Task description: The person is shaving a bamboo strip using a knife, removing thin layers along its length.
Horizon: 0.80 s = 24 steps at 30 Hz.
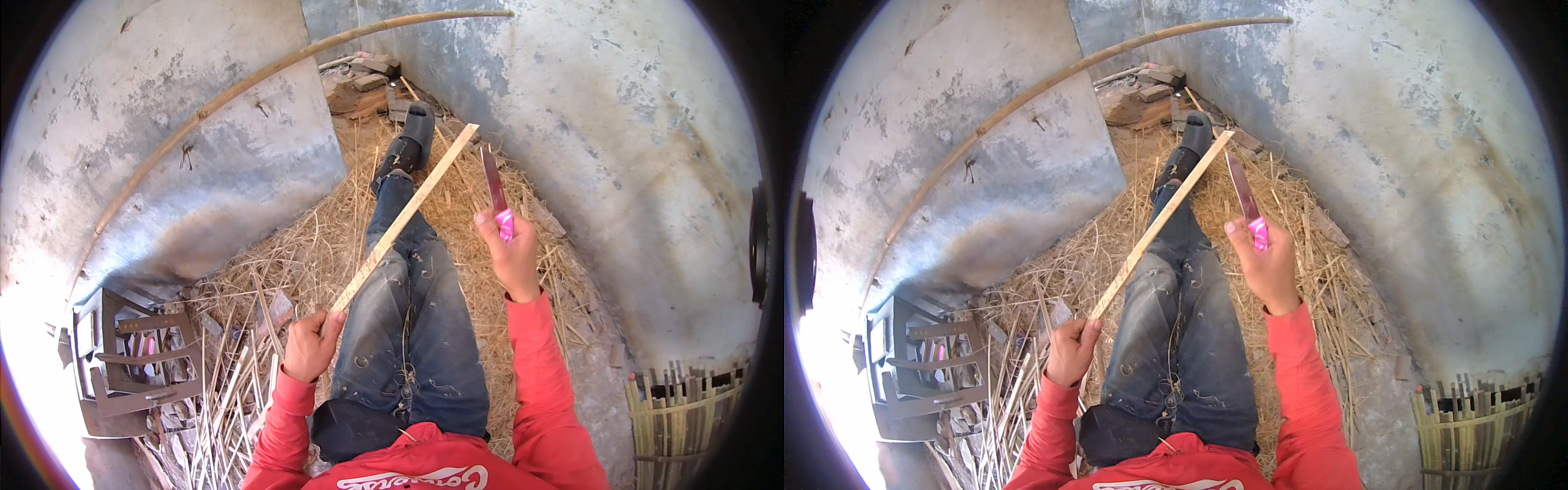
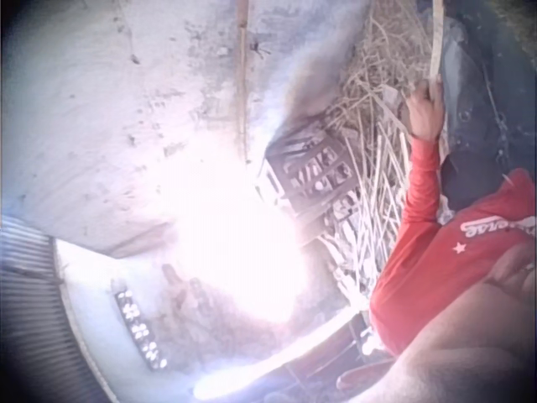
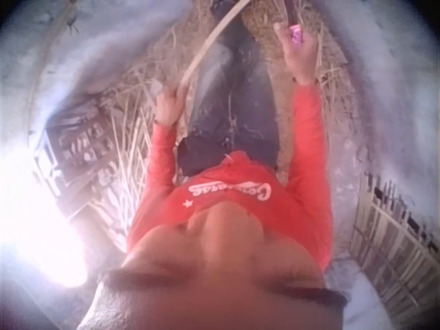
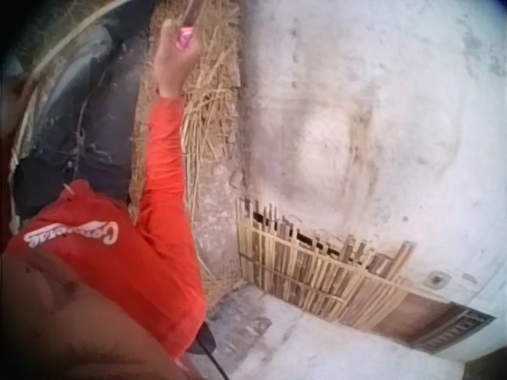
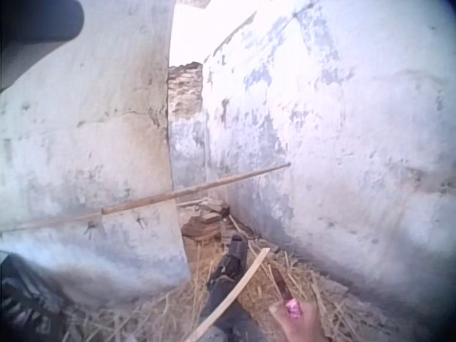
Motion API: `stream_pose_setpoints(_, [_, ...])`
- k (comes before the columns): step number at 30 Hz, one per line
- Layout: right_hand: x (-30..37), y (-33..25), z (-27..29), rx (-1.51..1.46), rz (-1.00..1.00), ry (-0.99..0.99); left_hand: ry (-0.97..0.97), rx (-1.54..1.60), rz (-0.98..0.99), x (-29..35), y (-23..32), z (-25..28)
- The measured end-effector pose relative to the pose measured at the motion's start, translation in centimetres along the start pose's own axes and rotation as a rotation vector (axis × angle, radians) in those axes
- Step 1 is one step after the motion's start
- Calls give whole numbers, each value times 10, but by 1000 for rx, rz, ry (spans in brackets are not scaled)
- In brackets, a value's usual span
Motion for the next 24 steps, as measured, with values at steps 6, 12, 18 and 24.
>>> stream_pose_setpoints(6, [-15,-13,-15,-151,-50,-106,-18,-26,-44,9,31,3])
stream_pose_setpoints(12, [1,-32,-50,-187,-117,-318,89,-64,-94,12,51,9])
stream_pose_setpoints(18, [0,-44,-51,-150,22,-263,89,-76,-87,8,70,0])
stream_pose_setpoints(24, [-3,-54,-48,-272,11,-162,156,-78,-161,-1,83,10])
Point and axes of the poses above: each hand's wrist, its own x-axis away from the middle knuckle, its own z-axis out of the back of the hand, y = z × x, the point moved 9 cm from there along -x, towards the middle knuckle, and after that the axes turned 7 degrees about z, right-handed, at the moved point
